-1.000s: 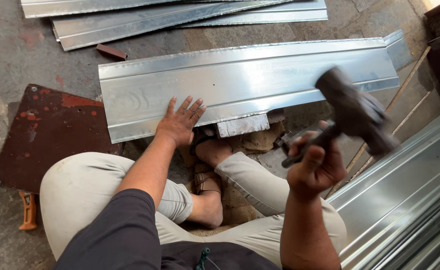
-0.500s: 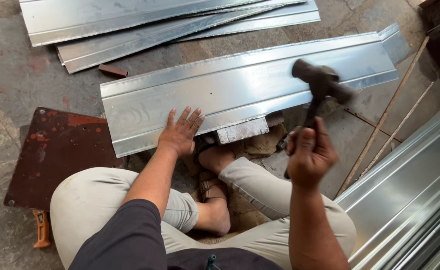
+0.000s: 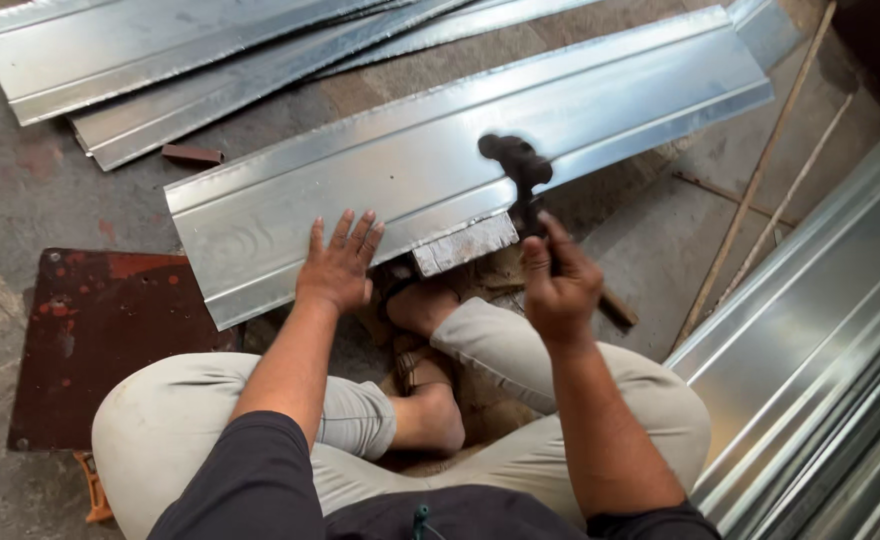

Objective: The person hammers the edge of a metal sheet while holding it in place with their hands and feet on a small block on the floor.

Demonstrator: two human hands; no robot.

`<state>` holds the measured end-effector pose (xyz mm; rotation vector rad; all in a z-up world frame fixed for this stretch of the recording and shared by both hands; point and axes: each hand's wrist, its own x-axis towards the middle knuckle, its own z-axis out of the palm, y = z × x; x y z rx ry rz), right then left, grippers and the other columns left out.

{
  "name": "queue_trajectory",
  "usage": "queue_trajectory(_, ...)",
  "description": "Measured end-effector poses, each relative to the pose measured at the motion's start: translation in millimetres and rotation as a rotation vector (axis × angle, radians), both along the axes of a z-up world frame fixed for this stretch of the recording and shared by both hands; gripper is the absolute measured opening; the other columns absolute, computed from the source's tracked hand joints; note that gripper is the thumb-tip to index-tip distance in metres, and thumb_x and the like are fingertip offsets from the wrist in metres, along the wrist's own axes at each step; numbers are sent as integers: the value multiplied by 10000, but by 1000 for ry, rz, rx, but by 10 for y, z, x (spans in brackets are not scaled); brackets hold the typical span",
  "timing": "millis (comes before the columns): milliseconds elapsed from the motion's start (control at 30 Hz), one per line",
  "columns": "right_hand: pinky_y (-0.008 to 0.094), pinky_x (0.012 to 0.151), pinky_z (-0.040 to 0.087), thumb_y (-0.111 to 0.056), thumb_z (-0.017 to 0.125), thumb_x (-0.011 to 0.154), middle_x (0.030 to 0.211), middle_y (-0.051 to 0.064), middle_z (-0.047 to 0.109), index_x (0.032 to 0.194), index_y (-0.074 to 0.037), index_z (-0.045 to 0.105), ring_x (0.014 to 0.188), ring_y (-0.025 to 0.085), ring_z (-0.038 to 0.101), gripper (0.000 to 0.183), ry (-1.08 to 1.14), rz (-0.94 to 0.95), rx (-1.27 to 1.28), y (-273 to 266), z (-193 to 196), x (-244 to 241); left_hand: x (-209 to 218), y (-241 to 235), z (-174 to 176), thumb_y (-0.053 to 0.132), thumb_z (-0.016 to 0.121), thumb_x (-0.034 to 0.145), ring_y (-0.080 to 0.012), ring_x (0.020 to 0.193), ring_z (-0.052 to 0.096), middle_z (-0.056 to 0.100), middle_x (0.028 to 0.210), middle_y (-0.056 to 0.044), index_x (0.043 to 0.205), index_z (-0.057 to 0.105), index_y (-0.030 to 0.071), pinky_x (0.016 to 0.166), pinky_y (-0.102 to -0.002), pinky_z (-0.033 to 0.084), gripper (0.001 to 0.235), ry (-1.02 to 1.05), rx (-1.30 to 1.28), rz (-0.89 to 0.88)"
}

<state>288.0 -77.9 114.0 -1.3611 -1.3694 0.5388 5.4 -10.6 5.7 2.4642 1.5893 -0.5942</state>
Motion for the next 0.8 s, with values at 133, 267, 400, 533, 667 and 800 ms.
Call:
queue_trajectory(133, 214, 542, 453, -370, 638, 1089, 863, 31, 637, 1413, -31, 626, 642, 67, 571, 469, 272, 77, 445, -53, 275, 93, -12, 117, 70, 422, 501, 939, -197, 1573, -45, -83, 1724, 61, 1639, -50, 281, 1252, -543, -19, 902, 18, 6, 3)
queue_trajectory(267, 257, 645, 512, -339, 614, 1104, 927, 84, 664, 1330, -76, 617, 769, 120, 620, 347, 148, 71, 428, 74, -610, 132, -3, 92, 63, 456, 491, 948, -202, 1577, -59, -106, 1726, 51, 1640, -72, 274, 1248, -548, -28, 910, 58, -20, -4)
queue_trajectory(400, 264, 611, 495, -293, 714, 1031, 784, 24, 677, 1255, -17, 711, 686, 119, 636, 355, -294, -69, -346, 135, -1031, 161, 11, 118, 59, 446, 479, 953, -201, 1572, -65, -116, 1721, 53, 1634, -79, 280, 1246, -546, -36, 895, 50, 5, -5)
queue_trajectory(533, 224, 547, 467, -288, 631, 1070, 782, -5, 645, 1361, -39, 658, 654, 78, 567, 385, 126, -13, -61, 206, -324, 150, -15, 102, 55, 432, 488, 962, -217, 1583, -62, -103, 1725, 42, 1642, -66, 265, 1249, -562, -26, 893, 55, -2, -11)
queue_trajectory(667, 226, 541, 443, -348, 591, 1099, 820, -5, 647, 1379, -58, 638, 615, 66, 541, 406, 239, 29, 263, 32, 159, 242, -3, 96, 73, 412, 491, 955, -200, 1581, -65, -110, 1725, 56, 1638, -75, 281, 1256, -544, -34, 897, 32, -3, 6)
queue_trajectory(800, 231, 539, 444, -322, 604, 1118, 854, 37, 649, 1184, -124, 629, 602, 81, 550, 210, 125, -10, 427, 53, -469, 184, -24, 115, 60, 429, 486, 956, -204, 1579, -78, -118, 1721, 54, 1634, -82, 279, 1253, -547, -39, 897, 30, -21, 9)
